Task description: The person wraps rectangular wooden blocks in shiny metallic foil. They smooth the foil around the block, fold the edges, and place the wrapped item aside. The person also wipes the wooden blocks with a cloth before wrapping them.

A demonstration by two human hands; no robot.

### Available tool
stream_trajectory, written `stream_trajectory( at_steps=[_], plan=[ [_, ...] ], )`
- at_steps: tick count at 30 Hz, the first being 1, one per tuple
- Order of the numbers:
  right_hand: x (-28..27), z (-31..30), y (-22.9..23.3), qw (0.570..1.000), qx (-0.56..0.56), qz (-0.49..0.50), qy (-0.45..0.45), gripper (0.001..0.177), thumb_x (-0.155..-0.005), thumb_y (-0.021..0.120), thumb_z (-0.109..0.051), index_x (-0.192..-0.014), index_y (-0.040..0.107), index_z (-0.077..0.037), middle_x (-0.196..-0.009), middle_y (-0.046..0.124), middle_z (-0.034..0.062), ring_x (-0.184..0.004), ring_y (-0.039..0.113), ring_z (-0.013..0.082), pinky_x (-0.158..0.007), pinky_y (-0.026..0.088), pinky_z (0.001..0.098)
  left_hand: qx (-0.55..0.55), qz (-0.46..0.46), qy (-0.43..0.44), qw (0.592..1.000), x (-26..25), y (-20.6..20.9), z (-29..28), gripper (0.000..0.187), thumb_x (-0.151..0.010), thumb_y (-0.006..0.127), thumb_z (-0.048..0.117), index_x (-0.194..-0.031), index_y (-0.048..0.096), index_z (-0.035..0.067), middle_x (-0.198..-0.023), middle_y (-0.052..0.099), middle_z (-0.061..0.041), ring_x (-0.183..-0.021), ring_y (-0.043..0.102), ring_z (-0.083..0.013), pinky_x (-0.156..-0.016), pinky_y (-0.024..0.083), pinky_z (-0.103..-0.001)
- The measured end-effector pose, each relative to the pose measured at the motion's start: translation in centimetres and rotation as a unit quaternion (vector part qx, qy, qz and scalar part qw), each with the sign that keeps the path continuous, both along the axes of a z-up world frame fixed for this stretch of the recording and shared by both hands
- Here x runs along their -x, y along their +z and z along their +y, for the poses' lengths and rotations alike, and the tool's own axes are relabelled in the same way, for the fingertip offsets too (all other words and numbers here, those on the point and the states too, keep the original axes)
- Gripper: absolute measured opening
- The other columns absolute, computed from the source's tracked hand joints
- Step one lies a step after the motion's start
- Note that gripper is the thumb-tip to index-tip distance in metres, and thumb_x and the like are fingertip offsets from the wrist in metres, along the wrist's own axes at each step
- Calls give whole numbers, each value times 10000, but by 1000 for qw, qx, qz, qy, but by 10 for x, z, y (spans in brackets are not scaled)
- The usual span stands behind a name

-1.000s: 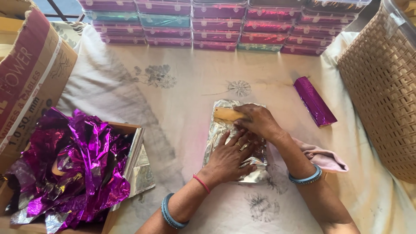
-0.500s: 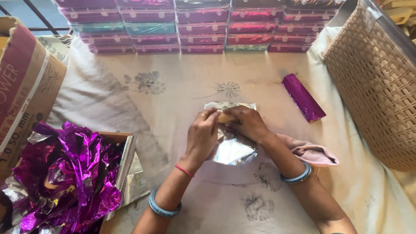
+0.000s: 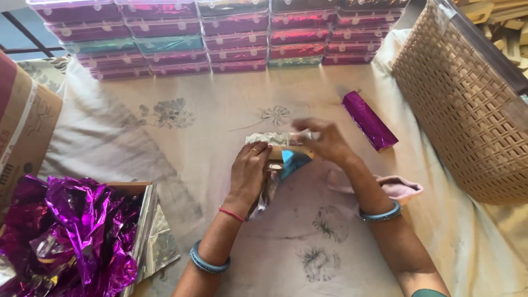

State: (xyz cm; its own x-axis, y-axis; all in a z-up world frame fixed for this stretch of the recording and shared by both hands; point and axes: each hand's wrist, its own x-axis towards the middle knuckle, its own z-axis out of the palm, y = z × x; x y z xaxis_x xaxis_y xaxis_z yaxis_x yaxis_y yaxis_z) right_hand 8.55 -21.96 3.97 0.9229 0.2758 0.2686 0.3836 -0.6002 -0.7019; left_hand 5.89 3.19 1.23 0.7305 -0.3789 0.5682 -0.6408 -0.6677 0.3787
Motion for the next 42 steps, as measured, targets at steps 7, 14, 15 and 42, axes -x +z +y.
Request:
stream_trajectory(
  at_steps=[7,14,15,42],
  plan=[
    [-5,-48,-14,987,-103,113,-55,347,-888,791,-255,-1185,774,-75,-1046,792,38,-964,712,104,-865,609,310,-8,5,6,1000,-3,-13,-1,406,-802,705,8,-1203,729,67,-1277,709,-69,-1251,615,-268,-1132,443,-404],
    [7,-22,5,993,-49,108,10,425,-776,881,-206,-1170,759,-107,-1181,722,56,-1061,660,144,-809,560,322,-23,-16,11,1000,7,4,2,445,-772,692,-11,-1212,722,49,-1283,702,-74,-1262,613,-267,-1117,467,-396],
    [10,-16,13,997,-14,70,4,452,-755,884,-195,-1180,744,-134,-1254,694,37,-1079,652,153,-803,542,332,-18,-14,4,1000,7,6,2,444,-757,707,11,-1199,725,44,-1266,701,-86,-1246,612,-277,-1104,463,-408],
    [-45,-36,-68,993,20,86,-79,261,-828,849,-121,-1033,770,19,-1001,695,104,-907,719,186,-839,589,290,9,-32,6,999,4,0,1,299,-848,697,105,-1140,738,57,-1212,707,-70,-1207,618,-252,-1094,467,-395]
  ],
)
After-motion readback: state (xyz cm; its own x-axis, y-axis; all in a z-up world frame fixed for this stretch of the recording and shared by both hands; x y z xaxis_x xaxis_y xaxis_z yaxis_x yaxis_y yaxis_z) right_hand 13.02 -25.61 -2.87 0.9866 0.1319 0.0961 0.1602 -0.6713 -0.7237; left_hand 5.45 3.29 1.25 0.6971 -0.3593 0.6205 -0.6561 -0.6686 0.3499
